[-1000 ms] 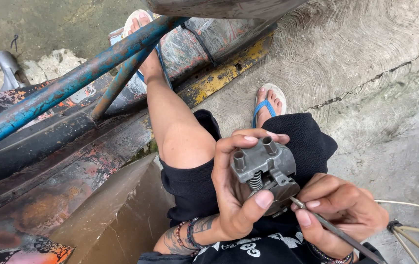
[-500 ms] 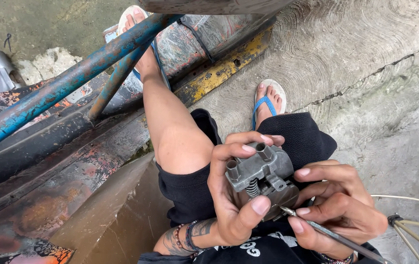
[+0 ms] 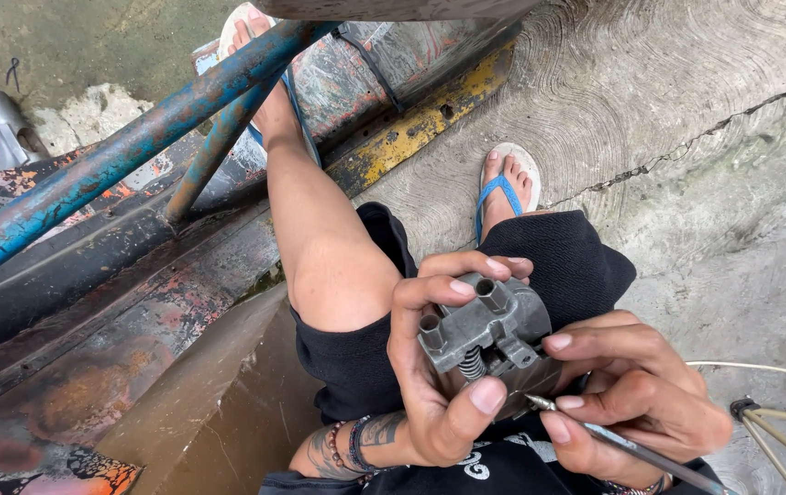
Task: The person sits on the ground and uses a screwdriver to adjust screws on a small mechanical part held in their hands. They repeatedly tighten and loosen screws on different sides of the part while occasionally rotating it.
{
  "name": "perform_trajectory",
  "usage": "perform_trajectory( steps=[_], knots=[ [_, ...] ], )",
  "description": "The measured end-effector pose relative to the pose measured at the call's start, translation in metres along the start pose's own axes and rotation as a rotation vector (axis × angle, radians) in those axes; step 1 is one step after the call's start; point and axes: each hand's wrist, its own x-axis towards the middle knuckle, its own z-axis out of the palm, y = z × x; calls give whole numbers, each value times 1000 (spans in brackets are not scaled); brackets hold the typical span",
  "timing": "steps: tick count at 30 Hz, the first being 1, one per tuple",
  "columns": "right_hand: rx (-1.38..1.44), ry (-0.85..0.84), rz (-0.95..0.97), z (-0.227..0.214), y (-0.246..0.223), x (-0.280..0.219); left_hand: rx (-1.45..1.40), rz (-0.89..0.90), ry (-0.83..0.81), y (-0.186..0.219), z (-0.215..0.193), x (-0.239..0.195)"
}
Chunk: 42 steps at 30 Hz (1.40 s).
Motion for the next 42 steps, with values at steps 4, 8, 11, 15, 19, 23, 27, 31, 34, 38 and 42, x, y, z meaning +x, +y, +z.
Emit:
perform_trajectory(
  steps=[4, 8, 11, 15, 19, 23, 27, 31, 34, 38, 42],
  knots=[
    [27, 65, -5, 5, 4, -4, -10, 3, 20, 0, 2, -1],
    [0, 32, -9, 3, 0, 0, 9, 0, 1, 1, 0, -1],
    [-17, -7, -1, 0, -1, 0, 15, -4, 2, 1, 0, -2],
    [-67, -45, 13, -3, -2, -2, 35, -5, 29, 1, 2, -1],
    [-111, 44, 22, 5, -9, 3, 48, 23, 69, -1, 5, 1],
    [-191, -11, 81, 4, -20, 8, 95, 44, 77, 0, 4, 3],
    [-244, 28, 97, 6, -21, 6, 125, 44, 72, 0, 4, 5],
    [-296, 60, 148, 10, -12, 10, 124, 43, 94, -2, 6, 4],
    [-9, 68, 141, 8, 7, -6, 54, 73, 125, -5, 5, 1],
    [346, 545, 246, 25, 12, -14, 64, 33, 104, -3, 5, 0],
    [411, 536, 172, 28, 6, 0, 48, 5, 51, -5, 0, -1]
  ],
)
